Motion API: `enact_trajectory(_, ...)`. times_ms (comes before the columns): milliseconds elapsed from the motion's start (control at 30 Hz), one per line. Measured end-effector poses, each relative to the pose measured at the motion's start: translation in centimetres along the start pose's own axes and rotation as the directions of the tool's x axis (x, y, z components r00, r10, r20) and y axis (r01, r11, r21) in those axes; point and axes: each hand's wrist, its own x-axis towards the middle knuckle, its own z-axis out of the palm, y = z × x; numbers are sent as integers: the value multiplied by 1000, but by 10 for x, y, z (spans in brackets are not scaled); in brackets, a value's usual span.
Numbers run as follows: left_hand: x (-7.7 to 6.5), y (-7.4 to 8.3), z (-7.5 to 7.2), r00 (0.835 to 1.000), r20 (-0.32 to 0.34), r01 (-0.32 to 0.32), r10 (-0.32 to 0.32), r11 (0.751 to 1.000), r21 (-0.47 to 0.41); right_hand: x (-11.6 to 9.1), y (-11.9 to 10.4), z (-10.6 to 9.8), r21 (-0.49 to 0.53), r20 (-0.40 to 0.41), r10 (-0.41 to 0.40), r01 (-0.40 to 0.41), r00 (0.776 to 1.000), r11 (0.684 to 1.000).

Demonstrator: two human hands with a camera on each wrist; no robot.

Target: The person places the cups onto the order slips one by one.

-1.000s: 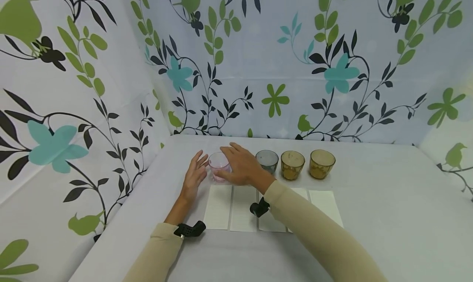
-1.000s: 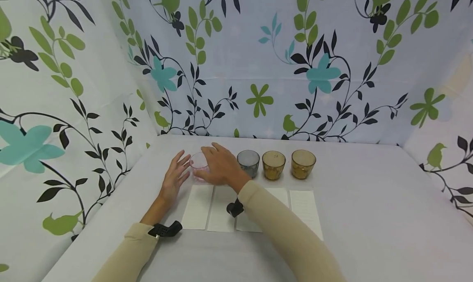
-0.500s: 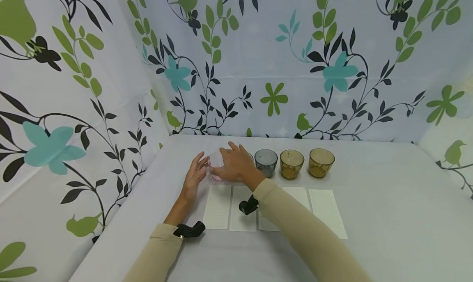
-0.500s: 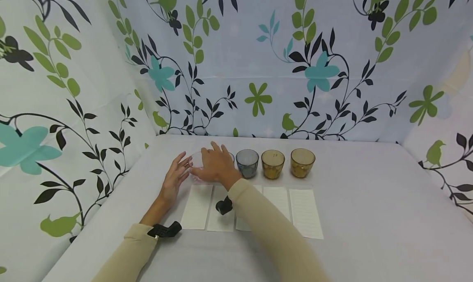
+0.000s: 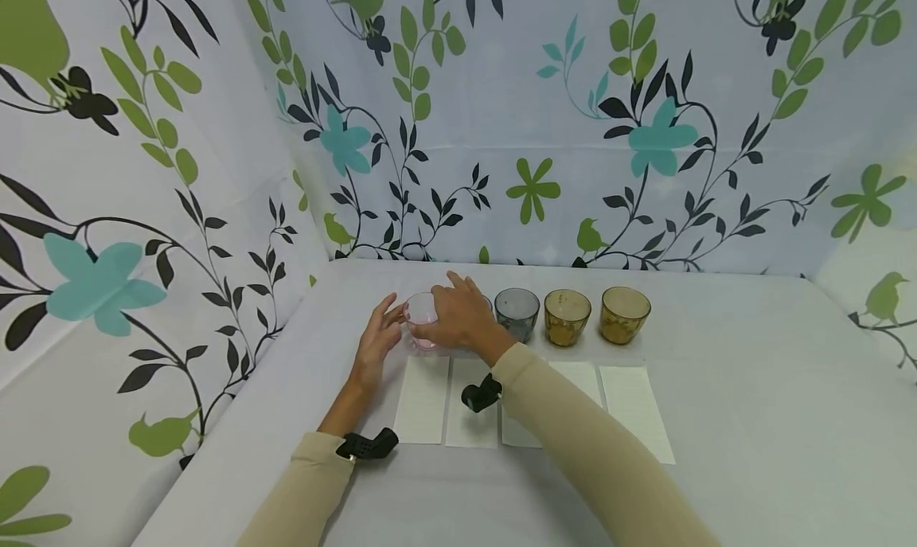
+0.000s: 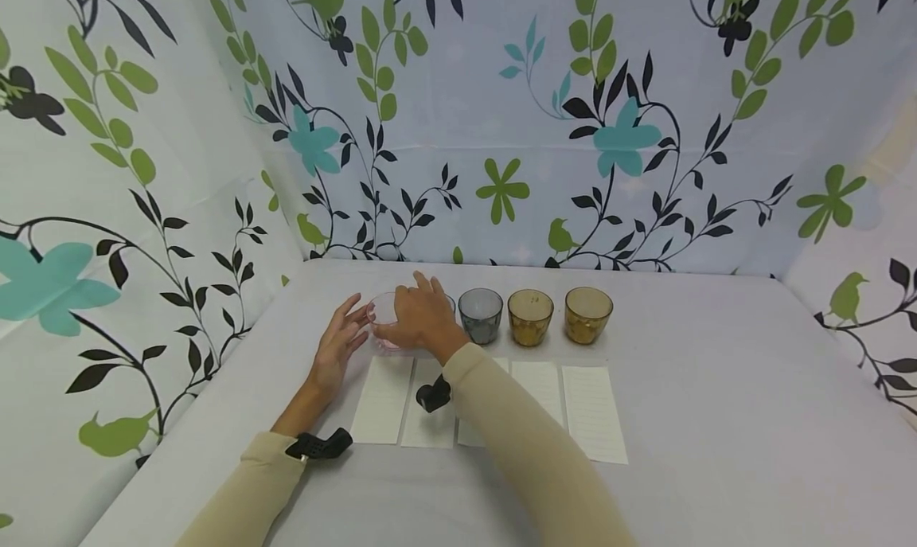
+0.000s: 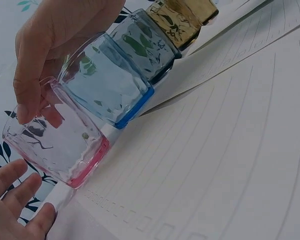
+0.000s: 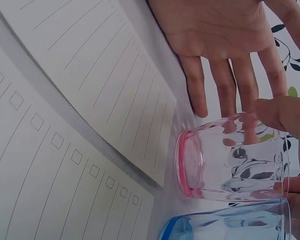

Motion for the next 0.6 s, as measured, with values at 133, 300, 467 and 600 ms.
enact_trajectory(133, 0, 0, 0, 1000, -13, -23, 23, 999, -25, 0, -1, -2, 27, -22, -3, 3, 1000, 1000)
enact_trajectory(300, -2, 2, 1, 1000, -9, -27, 27, 998, -62, -4, -1, -4, 99, -57, -17, 22, 998, 995)
enact_trajectory(467, -4, 3, 3, 1000, -3, -23, 22, 997, -70, -12, 1, -9, 247, -101, -4, 29, 995, 969)
enact_trajectory(600, -5, 8, 3, 1000, -4, -25, 25, 996, -82, -16, 1, -11, 326, -153, -16, 66, 988, 943)
